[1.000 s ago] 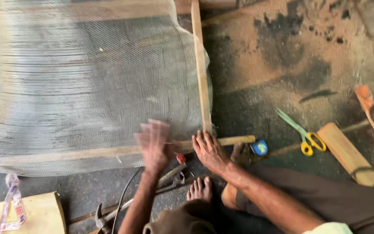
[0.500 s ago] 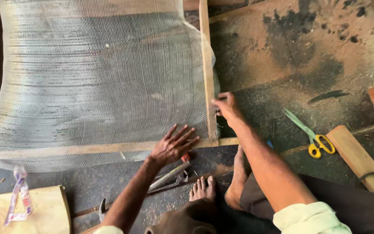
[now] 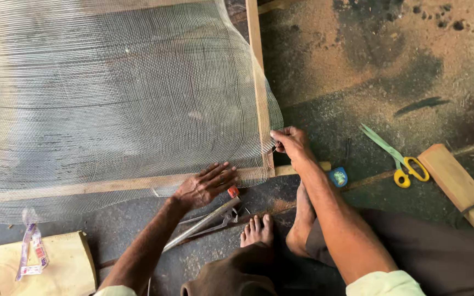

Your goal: The person attaches a grey mesh fabric to a rectangular wooden frame using a hammer and nails. They stretch the mesh over the frame and systematically hammer nails along the edges to secure it in place.

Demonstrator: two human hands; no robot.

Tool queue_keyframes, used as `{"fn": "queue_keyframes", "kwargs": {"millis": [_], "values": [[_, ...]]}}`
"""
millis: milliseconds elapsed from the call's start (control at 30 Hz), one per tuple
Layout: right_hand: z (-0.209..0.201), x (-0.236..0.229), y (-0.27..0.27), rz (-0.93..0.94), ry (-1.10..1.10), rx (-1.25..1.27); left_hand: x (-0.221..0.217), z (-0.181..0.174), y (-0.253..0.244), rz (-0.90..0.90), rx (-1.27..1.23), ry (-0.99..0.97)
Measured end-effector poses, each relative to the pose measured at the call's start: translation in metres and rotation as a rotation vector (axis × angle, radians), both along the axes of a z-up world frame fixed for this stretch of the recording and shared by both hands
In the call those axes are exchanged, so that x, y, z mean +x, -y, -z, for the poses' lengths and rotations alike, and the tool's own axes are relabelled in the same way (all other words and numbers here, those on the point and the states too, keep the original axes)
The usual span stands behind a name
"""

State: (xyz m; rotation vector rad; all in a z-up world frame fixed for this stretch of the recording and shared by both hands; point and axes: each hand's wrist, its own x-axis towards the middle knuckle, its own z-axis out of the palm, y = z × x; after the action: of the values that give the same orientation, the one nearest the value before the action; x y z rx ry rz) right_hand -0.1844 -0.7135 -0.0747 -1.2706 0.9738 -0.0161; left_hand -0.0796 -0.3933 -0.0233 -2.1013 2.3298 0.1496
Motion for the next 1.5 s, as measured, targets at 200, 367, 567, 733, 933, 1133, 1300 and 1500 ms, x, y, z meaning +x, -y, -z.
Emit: {"fn": "queue_keyframes", "kwargs": {"millis": [200,367,567,733,933,1133,1300,1500], "values": [[0.011,0.008,-0.002,-0.046,-0.025,-0.108,-0.052,-0.03,0.021,-0.186,0.471,0.05],[0.008,0.017,-0.001,-0.09,-0.107,-0.189,-0.096,-0.015,0.075,-0.565,0.047,-0.206],[0.007,0.015,0.008,-0.093,-0.045,-0.176,-0.084,0.015,0.067,-0.4,-0.249,-0.21],[0.013,0.024,0.014,-0.09,-0.079,-0.173,-0.074,0.004,0.056,-0.313,-0.288,-0.252],[0.019,0.036,0.012,-0.173,-0.122,-0.317,-0.078,0.0,0.061,-0.33,-0.272,-0.317],[0.018,0.036,0.011,-0.265,-0.202,-0.287,-0.073,0.001,0.065,-0.35,-0.282,-0.447],[0.028,0.031,0.013,-0.189,-0.112,-0.228,-0.076,0.0,0.071,-0.575,-0.264,-0.497],[0.007,0.032,0.003,-0.092,0.19,-0.746,-0.081,-0.001,0.072,-0.553,-0.355,-0.356]]}}
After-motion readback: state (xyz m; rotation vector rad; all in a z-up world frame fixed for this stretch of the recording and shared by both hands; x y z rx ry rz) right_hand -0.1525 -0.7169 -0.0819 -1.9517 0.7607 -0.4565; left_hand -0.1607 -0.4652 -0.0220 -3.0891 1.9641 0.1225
